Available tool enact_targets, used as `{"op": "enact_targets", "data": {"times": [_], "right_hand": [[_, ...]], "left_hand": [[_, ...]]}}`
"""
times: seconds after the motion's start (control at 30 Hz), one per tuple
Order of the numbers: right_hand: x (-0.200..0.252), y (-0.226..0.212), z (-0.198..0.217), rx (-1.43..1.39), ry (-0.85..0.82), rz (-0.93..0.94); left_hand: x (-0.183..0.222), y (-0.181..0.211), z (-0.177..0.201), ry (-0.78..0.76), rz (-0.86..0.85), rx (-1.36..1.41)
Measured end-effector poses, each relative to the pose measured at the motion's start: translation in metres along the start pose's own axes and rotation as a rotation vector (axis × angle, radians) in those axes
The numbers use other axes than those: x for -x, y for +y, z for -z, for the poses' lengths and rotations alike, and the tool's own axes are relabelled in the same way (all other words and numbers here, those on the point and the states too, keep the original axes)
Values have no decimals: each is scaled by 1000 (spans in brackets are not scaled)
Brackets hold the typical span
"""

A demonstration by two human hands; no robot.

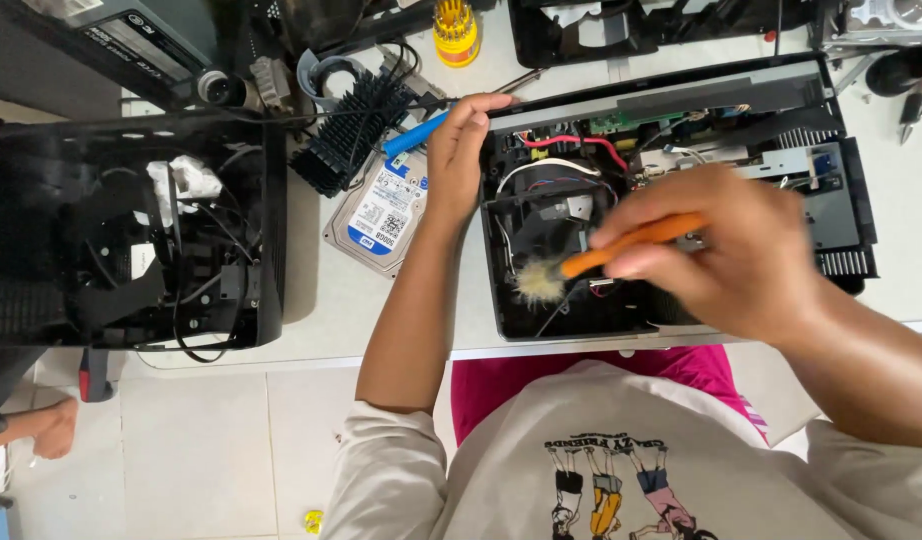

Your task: Cleaning and disassembling the internal components of a projector using a brush and a hand tool.

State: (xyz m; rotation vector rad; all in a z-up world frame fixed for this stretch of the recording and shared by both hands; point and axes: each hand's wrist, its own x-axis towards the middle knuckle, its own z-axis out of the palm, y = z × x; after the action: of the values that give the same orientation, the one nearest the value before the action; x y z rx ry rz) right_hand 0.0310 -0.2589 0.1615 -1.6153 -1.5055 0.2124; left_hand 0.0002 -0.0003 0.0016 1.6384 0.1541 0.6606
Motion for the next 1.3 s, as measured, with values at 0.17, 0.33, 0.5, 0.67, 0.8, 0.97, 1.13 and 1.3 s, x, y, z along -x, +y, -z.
{"op": "enact_targets", "data": {"times": [0.17, 0.33, 0.5, 0.67, 0.8, 0.97, 1.13, 1.3], "right_hand": [[45, -10, 29, 74, 199, -211], [47, 6, -20, 101, -63, 83], [89, 25, 30, 96, -173, -2], [173, 40, 109, 499, 336, -359], [165, 46, 105, 547, 289, -181], [130, 82, 70, 344, 124, -342], [124, 40, 80, 647, 115, -105], [158, 65, 71, 699, -26, -205]], "left_hand": [[0, -3, 1, -11, 8, 20], [1, -8, -1, 16, -33, 46], [-1, -6, 2, -9, -11, -26], [-1, -5, 2, 0, -8, -57], [-2, -3, -1, -1, -5, -44], [-2, 1, -1, 7, 22, -65], [-1, 2, -1, -9, 10, -55], [-1, 2, -1, -2, -4, -84]]}}
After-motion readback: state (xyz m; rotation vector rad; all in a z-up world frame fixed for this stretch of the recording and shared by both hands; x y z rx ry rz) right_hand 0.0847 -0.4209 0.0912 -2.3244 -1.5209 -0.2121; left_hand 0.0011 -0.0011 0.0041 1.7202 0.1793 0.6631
